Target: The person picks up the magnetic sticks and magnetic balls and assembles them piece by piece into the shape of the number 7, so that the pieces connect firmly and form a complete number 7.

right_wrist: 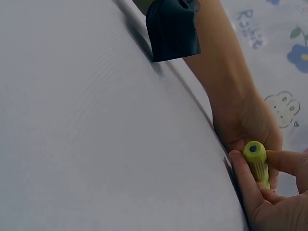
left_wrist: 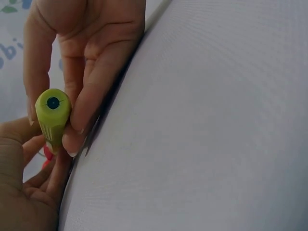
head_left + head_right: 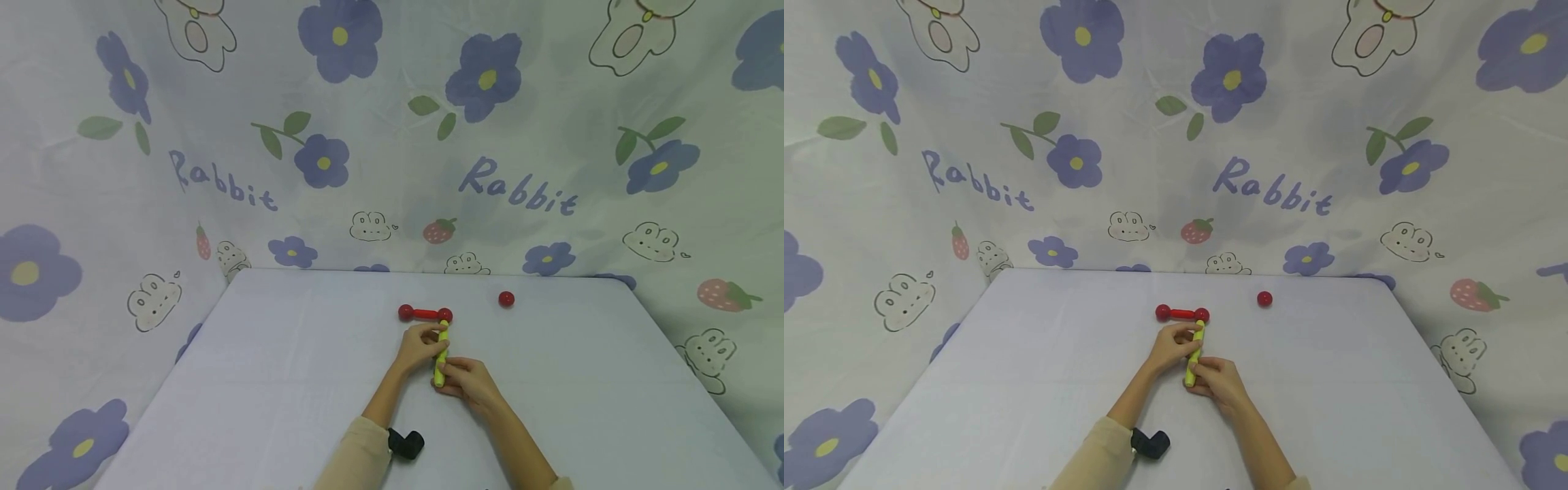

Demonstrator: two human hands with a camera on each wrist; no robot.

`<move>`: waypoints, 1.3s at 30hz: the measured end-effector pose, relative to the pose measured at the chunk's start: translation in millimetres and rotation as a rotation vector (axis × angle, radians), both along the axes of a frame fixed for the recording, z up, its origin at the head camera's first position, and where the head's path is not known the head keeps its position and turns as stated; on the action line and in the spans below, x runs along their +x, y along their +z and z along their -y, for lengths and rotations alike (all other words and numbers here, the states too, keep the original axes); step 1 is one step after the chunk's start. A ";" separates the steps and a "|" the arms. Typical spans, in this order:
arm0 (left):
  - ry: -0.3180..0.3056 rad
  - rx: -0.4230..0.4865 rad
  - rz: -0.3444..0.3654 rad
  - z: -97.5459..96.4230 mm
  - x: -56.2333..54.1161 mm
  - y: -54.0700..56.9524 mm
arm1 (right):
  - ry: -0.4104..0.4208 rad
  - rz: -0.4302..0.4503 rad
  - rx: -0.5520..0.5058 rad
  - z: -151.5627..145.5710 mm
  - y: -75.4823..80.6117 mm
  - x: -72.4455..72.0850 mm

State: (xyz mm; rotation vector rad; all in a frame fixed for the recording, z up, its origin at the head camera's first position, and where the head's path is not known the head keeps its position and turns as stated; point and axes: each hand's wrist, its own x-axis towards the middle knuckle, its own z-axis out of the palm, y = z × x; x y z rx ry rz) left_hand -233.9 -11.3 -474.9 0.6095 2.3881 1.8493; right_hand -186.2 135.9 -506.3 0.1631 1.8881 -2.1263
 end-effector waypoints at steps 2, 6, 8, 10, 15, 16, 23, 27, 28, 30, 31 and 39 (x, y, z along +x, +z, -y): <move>-0.001 -0.008 -0.002 0.0 0.7 0.2 | -0.018 -0.003 0.006 1.1 0.0 -1.0; 0.004 0.000 -0.018 -0.4 1.1 -0.2 | -0.042 -0.002 0.009 2.1 0.1 -2.0; 0.004 -0.007 -0.019 -0.4 1.6 -0.2 | -0.047 0.003 0.005 2.1 0.4 -2.4; 0.005 -0.013 -0.014 -0.6 0.5 -2.1 | -0.051 0.012 0.001 2.2 0.7 -3.0; 0.016 -0.011 -0.012 -3.1 -9.0 -18.7 | -0.053 0.030 -0.001 2.4 1.9 -5.1; 0.022 -0.012 -0.016 -3.9 -11.6 -23.8 | -0.051 0.032 -0.002 2.3 2.3 -5.2; 0.051 -0.041 -0.019 -5.5 -22.5 -43.8 | -0.048 0.030 0.004 1.8 3.6 -4.7; 0.051 -0.039 -0.026 -5.5 -23.1 -43.6 | -0.054 0.041 0.013 2.0 3.9 -5.8; 0.051 -0.040 -0.029 -5.6 -22.8 -43.1 | -0.055 0.044 0.017 2.1 4.1 -6.0; 0.045 -0.031 -0.026 -5.7 -21.5 -40.7 | -0.057 0.048 0.025 2.3 4.5 -5.8; 0.040 -0.026 -0.025 -5.6 -20.0 -38.1 | -0.059 0.052 0.025 2.4 4.8 -5.7; 0.012 -0.001 -0.010 -0.5 -1.1 -5.5 | -0.073 0.063 0.033 4.1 7.6 -4.9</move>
